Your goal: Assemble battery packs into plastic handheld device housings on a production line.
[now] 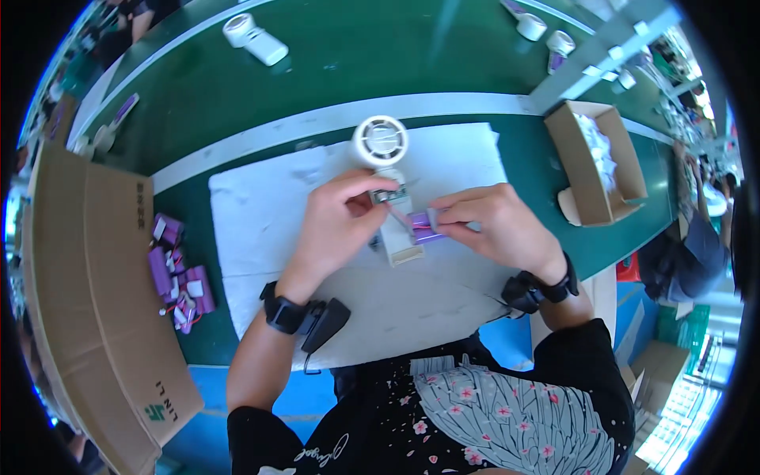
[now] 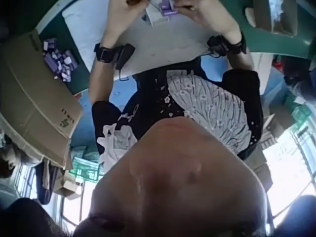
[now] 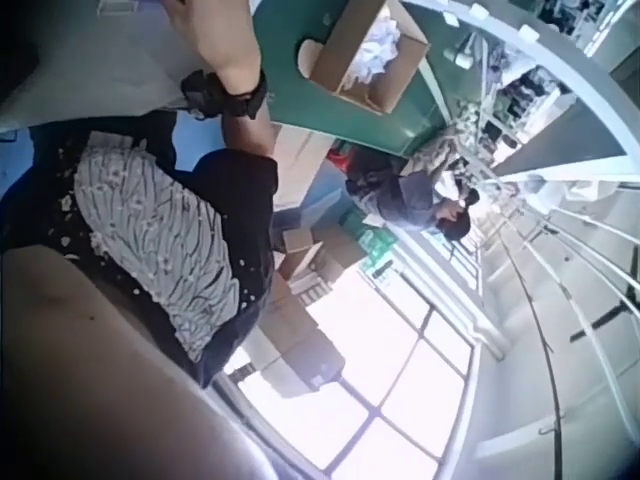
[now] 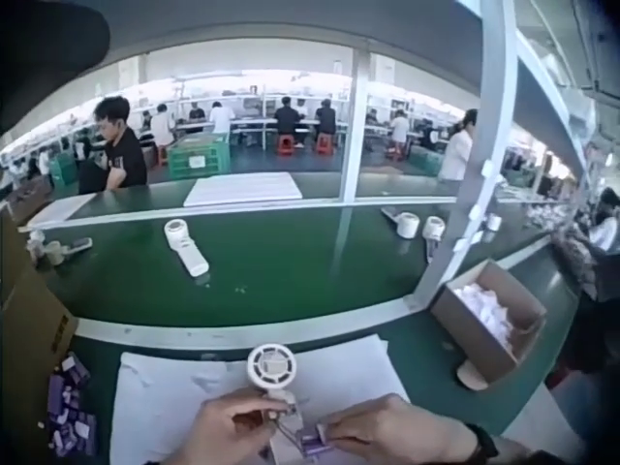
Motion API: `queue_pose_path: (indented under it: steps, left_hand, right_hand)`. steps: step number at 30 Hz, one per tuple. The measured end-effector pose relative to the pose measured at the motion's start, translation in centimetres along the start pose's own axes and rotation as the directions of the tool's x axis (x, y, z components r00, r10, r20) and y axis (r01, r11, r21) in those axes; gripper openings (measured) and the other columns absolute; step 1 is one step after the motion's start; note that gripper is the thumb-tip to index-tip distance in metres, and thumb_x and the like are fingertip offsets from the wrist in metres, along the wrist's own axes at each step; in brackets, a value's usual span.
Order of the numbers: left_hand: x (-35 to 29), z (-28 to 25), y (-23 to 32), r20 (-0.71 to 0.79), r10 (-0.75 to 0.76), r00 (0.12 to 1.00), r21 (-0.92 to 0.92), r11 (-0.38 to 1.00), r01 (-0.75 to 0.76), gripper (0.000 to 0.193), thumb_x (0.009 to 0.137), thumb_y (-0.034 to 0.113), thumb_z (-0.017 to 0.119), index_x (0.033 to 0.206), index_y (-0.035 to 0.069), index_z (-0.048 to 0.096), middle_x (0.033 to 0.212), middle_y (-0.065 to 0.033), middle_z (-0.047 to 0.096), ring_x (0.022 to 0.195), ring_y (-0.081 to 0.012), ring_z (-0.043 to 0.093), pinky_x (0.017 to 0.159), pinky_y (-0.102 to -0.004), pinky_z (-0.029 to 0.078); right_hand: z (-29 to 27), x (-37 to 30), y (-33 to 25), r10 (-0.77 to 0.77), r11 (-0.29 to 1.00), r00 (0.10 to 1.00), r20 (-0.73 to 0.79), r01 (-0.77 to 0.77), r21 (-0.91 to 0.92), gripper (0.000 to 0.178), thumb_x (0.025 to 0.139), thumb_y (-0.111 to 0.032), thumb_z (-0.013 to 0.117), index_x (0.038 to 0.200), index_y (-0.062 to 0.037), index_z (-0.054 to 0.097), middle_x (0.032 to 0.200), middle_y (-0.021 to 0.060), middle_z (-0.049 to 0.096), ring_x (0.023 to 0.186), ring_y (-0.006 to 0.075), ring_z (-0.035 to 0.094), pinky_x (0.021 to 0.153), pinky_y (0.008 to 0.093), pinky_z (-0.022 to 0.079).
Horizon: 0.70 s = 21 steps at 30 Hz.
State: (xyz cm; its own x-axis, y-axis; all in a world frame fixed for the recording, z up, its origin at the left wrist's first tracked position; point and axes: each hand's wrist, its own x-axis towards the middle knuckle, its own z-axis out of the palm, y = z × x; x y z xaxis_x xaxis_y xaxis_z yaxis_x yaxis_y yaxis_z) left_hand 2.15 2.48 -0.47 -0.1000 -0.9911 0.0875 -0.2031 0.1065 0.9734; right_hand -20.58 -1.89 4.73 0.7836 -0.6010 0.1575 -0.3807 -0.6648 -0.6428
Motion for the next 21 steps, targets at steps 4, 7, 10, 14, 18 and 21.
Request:
queue_pose_path:
  steps: [4,7,10,14,18,21]
  left_hand:
    - [0.0,0.1,0.2,-0.023,-0.018,1.000,-0.051,0.999,0.017,0.027,0.077,-0.003,0.062,0.102,0.004,0.069,0.096,-0.0056,0.065,0.076,-0.0109,0.061,0.067,-0.0233,0.049]
    - [0.1,0.0,0.4,0.016,-0.039,0.999,-0.059,0.997,0.040,0.028,0.077,-0.003,0.060,0.103,0.004,0.069,0.100,-0.0058,0.065,0.078,-0.0116,0.062,0.070,-0.0232,0.050]
    - [0.2,-0.1,0.5,0.027,-0.060,0.998,-0.061,0.996,0.062,0.029,0.078,-0.003,0.060,0.104,0.004,0.068,0.101,-0.0059,0.065,0.078,-0.0121,0.062,0.071,-0.0237,0.050]
    - [0.3,0.2,0.3,0.021,-0.072,0.997,-0.064,0.995,0.073,0.029,0.078,-0.003,0.060,0.105,0.004,0.068,0.101,-0.0061,0.065,0.078,-0.0124,0.063,0.071,-0.0242,0.051]
    - [0.2,0.0,-0.3,0.002,-0.072,0.997,-0.048,0.996,0.072,0.030,0.078,-0.002,0.061,0.106,0.004,0.068,0.098,-0.0065,0.066,0.077,-0.0125,0.063,0.071,-0.0248,0.051]
    - [-0.3,-0.7,-0.6,-0.010,-0.098,0.995,-0.050,0.994,0.098,0.029,0.078,-0.001,0.061,0.106,0.005,0.068,0.094,-0.0067,0.067,0.076,-0.0125,0.063,0.070,-0.0253,0.051]
  right_hand:
    - [0.2,-0.8,-1.1,0.073,0.995,0.997,0.002,-0.073,-0.064,0.009,0.075,-0.001,0.069,0.081,0.0030,0.065,0.101,0.0148,0.068,0.077,0.0309,0.067,0.071,0.0347,0.055]
    - [0.9,-0.9,-1.6,0.028,0.987,0.999,-0.026,-0.032,-0.158,0.009,0.077,-0.001,0.066,0.082,0.0031,0.060,0.102,0.0147,0.065,0.080,0.0308,0.065,0.072,0.0359,0.054]
    - [1.2,-0.9,-1.7,0.037,0.982,0.999,-0.027,-0.041,-0.185,0.010,0.078,-0.001,0.064,0.083,0.0031,0.056,0.102,0.0150,0.062,0.081,0.0307,0.063,0.073,0.0363,0.053]
    - [0.5,-0.9,-0.7,0.113,0.986,0.994,-0.002,-0.113,-0.126,0.011,0.080,-0.001,0.062,0.086,0.0031,0.052,0.101,0.0151,0.058,0.080,0.0291,0.060,0.071,0.0347,0.051]
    - [-1.2,-1.3,1.6,0.152,0.988,0.988,-0.017,-0.152,-0.025,0.011,0.082,-0.001,0.060,0.090,0.0038,0.054,0.100,0.0133,0.057,0.077,0.0240,0.059,0.068,0.0308,0.049]
    - [-5.1,-2.7,3.8,0.401,0.914,0.907,-0.128,-0.386,0.127,0.012,0.086,-0.006,0.059,0.096,0.0021,0.057,0.094,0.0086,0.059,0.073,0.0168,0.059,0.067,0.0287,0.048]
